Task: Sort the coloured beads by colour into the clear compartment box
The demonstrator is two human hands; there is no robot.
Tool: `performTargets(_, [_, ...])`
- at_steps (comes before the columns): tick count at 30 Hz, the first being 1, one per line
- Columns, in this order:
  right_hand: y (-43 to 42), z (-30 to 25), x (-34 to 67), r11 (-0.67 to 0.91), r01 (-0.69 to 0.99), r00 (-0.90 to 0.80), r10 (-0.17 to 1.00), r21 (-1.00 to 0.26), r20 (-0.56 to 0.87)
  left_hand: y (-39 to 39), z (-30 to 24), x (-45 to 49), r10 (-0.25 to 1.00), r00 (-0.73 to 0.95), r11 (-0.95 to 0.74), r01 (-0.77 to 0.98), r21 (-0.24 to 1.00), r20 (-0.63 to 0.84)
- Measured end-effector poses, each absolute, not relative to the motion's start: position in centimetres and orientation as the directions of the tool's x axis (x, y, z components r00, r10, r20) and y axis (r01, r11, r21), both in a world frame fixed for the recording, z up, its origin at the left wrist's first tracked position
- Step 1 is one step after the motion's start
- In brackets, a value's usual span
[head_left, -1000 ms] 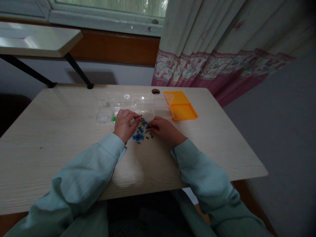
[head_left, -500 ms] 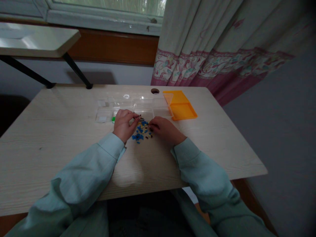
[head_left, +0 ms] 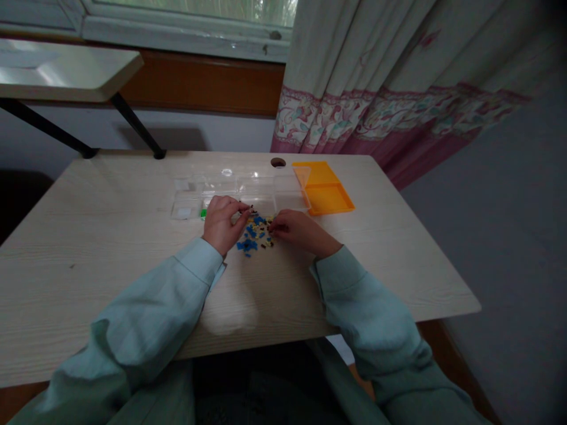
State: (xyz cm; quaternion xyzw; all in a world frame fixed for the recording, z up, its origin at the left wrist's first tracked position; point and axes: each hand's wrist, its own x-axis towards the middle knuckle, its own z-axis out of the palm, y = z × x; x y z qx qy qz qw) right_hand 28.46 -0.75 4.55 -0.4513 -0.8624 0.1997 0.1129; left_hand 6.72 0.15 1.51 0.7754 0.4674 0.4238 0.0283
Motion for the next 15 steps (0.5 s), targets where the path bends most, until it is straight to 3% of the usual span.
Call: performTargets(15, [-1.09, 4.68, 27.87, 0.469, 0.768, -0.474, 0.874, -0.436, 0.104, 0.24, 1.22, 6.63, 0.798, 0.193, -0.491, 0.757, 0.431, 0.57])
